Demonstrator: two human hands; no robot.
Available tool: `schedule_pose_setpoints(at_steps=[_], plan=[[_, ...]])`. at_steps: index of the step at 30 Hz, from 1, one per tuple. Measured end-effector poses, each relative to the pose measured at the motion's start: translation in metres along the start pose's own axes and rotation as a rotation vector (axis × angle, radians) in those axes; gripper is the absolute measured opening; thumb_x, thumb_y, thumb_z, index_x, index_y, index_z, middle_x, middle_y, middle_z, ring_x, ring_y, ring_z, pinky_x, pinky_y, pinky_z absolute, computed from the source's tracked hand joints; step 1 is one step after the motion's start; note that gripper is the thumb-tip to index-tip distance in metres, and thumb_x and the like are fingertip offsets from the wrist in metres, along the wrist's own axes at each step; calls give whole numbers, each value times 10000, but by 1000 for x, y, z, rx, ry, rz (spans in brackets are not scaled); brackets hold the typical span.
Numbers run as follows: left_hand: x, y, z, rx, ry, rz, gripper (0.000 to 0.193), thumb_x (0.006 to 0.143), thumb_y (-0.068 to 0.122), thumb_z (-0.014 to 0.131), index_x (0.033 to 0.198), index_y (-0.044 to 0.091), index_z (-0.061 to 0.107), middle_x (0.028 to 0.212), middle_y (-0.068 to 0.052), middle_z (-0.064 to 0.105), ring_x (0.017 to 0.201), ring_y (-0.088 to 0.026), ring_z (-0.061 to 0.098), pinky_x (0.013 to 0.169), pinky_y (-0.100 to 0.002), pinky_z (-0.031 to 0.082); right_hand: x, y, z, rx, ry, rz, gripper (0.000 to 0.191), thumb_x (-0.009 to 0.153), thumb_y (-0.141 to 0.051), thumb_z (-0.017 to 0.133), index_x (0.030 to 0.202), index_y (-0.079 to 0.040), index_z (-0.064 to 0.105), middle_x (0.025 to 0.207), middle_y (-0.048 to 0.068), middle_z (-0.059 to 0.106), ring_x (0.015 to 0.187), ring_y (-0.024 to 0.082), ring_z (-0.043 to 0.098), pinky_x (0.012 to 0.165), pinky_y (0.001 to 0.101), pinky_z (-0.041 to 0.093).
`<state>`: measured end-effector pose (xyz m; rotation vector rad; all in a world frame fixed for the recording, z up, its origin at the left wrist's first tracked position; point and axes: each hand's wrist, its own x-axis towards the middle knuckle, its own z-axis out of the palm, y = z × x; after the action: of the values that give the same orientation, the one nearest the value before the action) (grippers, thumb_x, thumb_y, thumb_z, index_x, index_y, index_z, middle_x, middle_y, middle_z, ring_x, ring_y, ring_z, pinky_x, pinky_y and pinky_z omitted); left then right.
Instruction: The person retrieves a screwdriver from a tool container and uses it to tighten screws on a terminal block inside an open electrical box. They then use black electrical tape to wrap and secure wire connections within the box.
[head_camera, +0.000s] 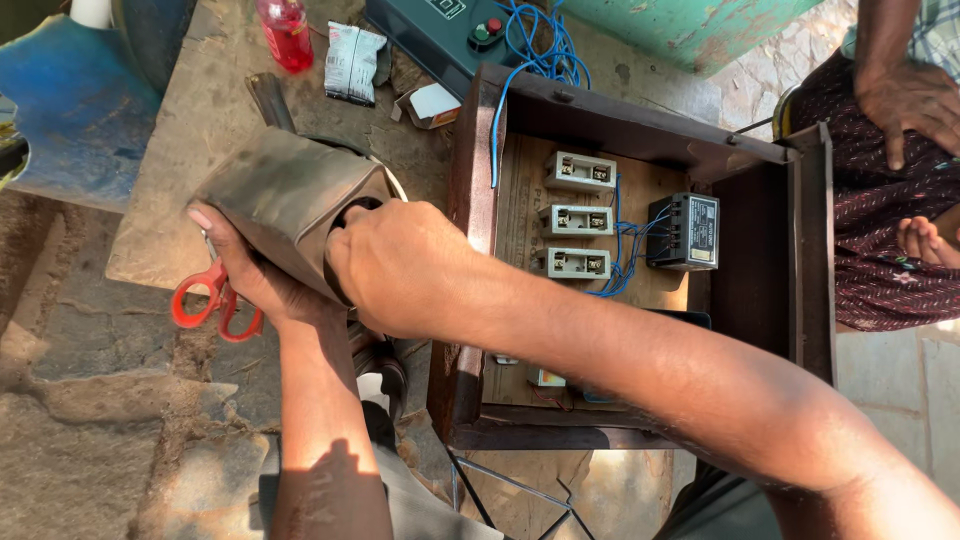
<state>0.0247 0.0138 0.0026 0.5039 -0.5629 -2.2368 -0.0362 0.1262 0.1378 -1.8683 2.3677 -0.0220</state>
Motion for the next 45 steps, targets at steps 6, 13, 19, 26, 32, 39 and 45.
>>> schedule_pose_setpoints(at_steps=[6,13,19,26,32,39,45], plan=[[2,-6,-3,-39,-21,4,836,887,641,699,1425,49,455,1421,-129,509,1331,-286,549,1166,-475,505,-6,3,3,153,58,96,279,689,-140,671,921,16,684,916,181,687,709,351,710,584,447,574],[4,-6,-2,7,25,-39,897,846,687,707,1429,52,459,1419,-112,503,1337,-274,532,1165,-450,471,5,-1,-7,84,-185,175,243,765,-173,705,923,10,688,912,209,686,763,378,725,610,476,582],[7,-1,3,37,68,-15,873,835,703,665,1381,43,498,1362,-133,559,1291,-281,592,1129,-453,538,9,0,-13,152,-38,125,228,729,-163,743,896,-12,707,952,183,706,768,371,719,639,469,572],[6,9,9,-14,-84,46,751,998,672,518,1396,35,538,1357,-113,592,1253,-244,604,1119,-412,513,2,3,-21,555,420,72,596,589,-116,835,1162,-13,705,1210,169,701,993,368,712,824,430,580],[9,18,22,-213,-76,-55,708,999,659,477,1370,60,555,1310,-110,625,1156,-264,630,989,-415,534,-3,6,-19,1314,407,452,242,895,8,706,1128,12,772,1051,103,778,849,154,678,741,314,553],[9,18,20,-237,-4,-69,696,1012,654,505,1368,57,560,1312,-121,621,1173,-275,629,1005,-440,538,-4,11,-9,1866,396,737,266,896,-37,719,1143,63,730,957,134,777,672,113,621,624,251,530],[15,22,21,-164,-62,-43,773,943,688,493,1381,55,563,1316,-130,644,1206,-301,644,1032,-475,546,0,5,-27,1684,360,761,276,877,-35,727,1128,79,730,934,154,781,648,126,627,623,268,548]])
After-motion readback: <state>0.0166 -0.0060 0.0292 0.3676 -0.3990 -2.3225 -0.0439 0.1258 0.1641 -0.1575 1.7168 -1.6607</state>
